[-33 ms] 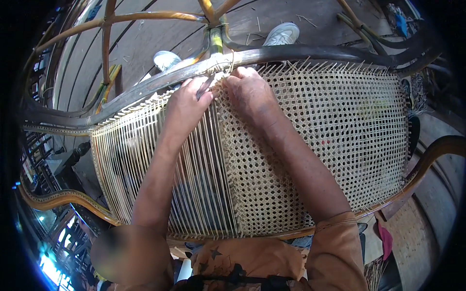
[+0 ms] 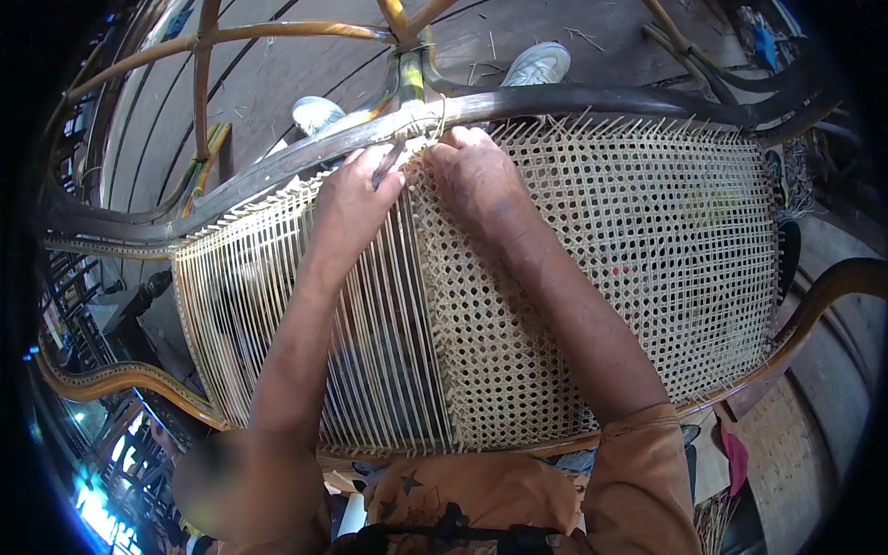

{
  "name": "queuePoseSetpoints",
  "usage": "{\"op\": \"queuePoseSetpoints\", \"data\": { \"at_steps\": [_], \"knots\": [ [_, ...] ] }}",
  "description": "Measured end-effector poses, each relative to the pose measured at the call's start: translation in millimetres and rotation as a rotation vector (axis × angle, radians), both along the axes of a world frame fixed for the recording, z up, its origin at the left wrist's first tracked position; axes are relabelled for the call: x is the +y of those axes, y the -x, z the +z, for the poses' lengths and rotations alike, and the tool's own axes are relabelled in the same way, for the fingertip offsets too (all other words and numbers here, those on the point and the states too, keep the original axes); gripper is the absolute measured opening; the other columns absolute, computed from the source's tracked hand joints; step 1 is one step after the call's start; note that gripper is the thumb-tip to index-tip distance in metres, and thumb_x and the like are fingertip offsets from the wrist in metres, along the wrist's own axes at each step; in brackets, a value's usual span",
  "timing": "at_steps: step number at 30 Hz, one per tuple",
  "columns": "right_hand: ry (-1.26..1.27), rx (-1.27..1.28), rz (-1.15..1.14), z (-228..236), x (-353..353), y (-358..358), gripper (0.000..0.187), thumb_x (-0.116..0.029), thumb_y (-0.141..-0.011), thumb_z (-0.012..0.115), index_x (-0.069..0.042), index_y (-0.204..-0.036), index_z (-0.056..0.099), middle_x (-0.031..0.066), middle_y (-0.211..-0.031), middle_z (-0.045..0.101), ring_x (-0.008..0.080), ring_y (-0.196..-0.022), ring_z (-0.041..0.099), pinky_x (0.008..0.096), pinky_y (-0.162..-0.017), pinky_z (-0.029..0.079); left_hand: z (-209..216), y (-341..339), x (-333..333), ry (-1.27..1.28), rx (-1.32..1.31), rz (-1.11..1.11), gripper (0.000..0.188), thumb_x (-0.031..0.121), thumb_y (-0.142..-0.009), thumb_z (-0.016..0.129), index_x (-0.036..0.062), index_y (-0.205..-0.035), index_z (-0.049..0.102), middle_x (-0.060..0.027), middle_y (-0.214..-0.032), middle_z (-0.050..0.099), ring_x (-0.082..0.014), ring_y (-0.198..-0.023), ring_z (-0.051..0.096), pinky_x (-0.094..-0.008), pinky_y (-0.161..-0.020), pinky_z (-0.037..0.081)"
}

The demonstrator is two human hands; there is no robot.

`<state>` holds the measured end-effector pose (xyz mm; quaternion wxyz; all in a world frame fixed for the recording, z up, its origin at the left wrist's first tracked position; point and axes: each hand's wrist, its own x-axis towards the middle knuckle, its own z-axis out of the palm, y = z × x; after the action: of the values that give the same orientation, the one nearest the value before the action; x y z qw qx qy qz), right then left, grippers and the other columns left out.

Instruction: The recorder is weaving the seat of a rattan chair using thin strips of material.

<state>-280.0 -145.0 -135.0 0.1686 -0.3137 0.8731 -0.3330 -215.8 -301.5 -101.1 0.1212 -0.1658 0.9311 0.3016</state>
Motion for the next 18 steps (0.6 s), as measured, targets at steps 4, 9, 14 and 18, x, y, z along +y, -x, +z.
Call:
{"op": "queuePoseSetpoints", "data": {
  "at_steps": [4,9,14,18],
  "knots": [
    [0.017,0.0,0.007,2.1,1.6,0.1,0.018,-0.003,-0.078,0.061,-0.001,-0.096,0.064,0.0151,-0.095,0.06,0.0318,-0.089,0.058,0.0384,-0.078,0.049,0.5,1.2,-0.8,0.016,0.057,-0.024,0.025,0.022,-0.083,0.061,0.0048,-0.102,0.063,-0.0156,-0.099,0.063,-0.0326,-0.086,0.063,-0.04,-0.076,0.049],
    [0.02,0.034,0.01,-1.1,1.0,0.1,0.018,-0.001,-0.079,0.06,-0.001,-0.096,0.064,0.0142,-0.095,0.06,0.0305,-0.088,0.059,0.0365,-0.078,0.05,-1.1,1.9,0.0,0.064,0.122,-0.089,0.022,0.019,-0.084,0.061,0.0063,-0.102,0.065,-0.0139,-0.096,0.065,-0.0302,-0.085,0.064,-0.0378,-0.075,0.051],
    [0.126,-0.1,-0.058,-3.5,-0.6,-0.3,0.018,-0.002,-0.079,0.061,-0.001,-0.097,0.063,0.0145,-0.094,0.06,0.0305,-0.085,0.06,0.0357,-0.077,0.05,-8.6,1.6,2.5,0.159,0.135,-0.151,0.022,0.016,-0.081,0.065,0.006,-0.1,0.065,-0.0127,-0.092,0.064,-0.0281,-0.084,0.065,-0.0369,-0.075,0.052],
    [-0.019,-0.074,-0.006,-0.1,2.0,0.5,0.017,-0.013,-0.085,0.056,-0.008,-0.1,0.064,0.0141,-0.097,0.058,0.03,-0.096,0.056,0.0396,-0.082,0.048,-14.1,0.7,0.2,0.148,0.269,-0.212,0.022,0.015,-0.08,0.065,0.007,-0.101,0.065,-0.0117,-0.092,0.064,-0.0281,-0.082,0.065,-0.0354,-0.074,0.052]
  ]
}}
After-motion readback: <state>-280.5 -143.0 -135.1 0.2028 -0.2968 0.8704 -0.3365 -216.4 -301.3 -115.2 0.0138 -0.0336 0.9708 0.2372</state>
